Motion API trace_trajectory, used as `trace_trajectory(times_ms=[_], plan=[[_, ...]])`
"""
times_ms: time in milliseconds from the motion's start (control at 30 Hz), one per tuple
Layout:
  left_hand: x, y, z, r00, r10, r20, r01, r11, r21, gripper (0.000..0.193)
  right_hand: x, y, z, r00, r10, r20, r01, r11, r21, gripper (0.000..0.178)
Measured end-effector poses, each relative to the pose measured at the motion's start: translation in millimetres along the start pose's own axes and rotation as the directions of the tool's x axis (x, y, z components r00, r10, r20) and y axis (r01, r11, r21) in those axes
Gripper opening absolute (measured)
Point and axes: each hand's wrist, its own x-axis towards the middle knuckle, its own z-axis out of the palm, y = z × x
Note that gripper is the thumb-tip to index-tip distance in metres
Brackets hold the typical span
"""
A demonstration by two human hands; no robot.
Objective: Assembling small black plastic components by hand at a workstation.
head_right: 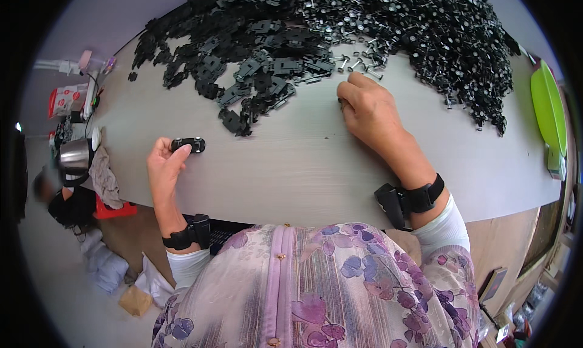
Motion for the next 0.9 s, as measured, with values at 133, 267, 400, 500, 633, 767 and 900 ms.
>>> trace_trajectory(times_ms=[133,267,400,500,633,767,900], plan=[[-6,21,24,0.869,0.457,-0.191,-0.293,0.786,0.545,0.041,-1,-21,-10,0.975,0.212,0.064,-0.217,0.972,0.089,0.013],[-8,47,70,0.806,0.55,0.221,-0.588,0.695,0.414,0.036,-4,-20,-7,0.984,0.159,0.074,-0.166,0.981,0.102,0.013],[-2,46,82,0.824,0.473,0.312,-0.566,0.695,0.443,0.032,-4,-23,-19,0.962,0.156,0.224,-0.198,0.964,0.18,0.014],[3,48,84,0.83,0.462,0.311,-0.557,0.688,0.464,0.027,-7,-23,-22,0.961,0.148,0.234,-0.193,0.965,0.179,0.015],[6,58,94,0.903,0.403,0.148,-0.424,0.89,0.169,0.017,-10,-18,-21,0.972,0.14,0.189,-0.159,0.983,0.09,0.018],[10,71,118,0.886,0.114,0.45,0.178,0.811,-0.557,0.015,-14,-18,-23,0.979,0.139,0.152,-0.154,0.984,0.089,0.02],[1,76,158,0.806,0.122,0.579,0.336,0.711,-0.618,0.027,-12,-33,-19,0.994,0.093,0.048,-0.105,0.851,0.515,0.024]])
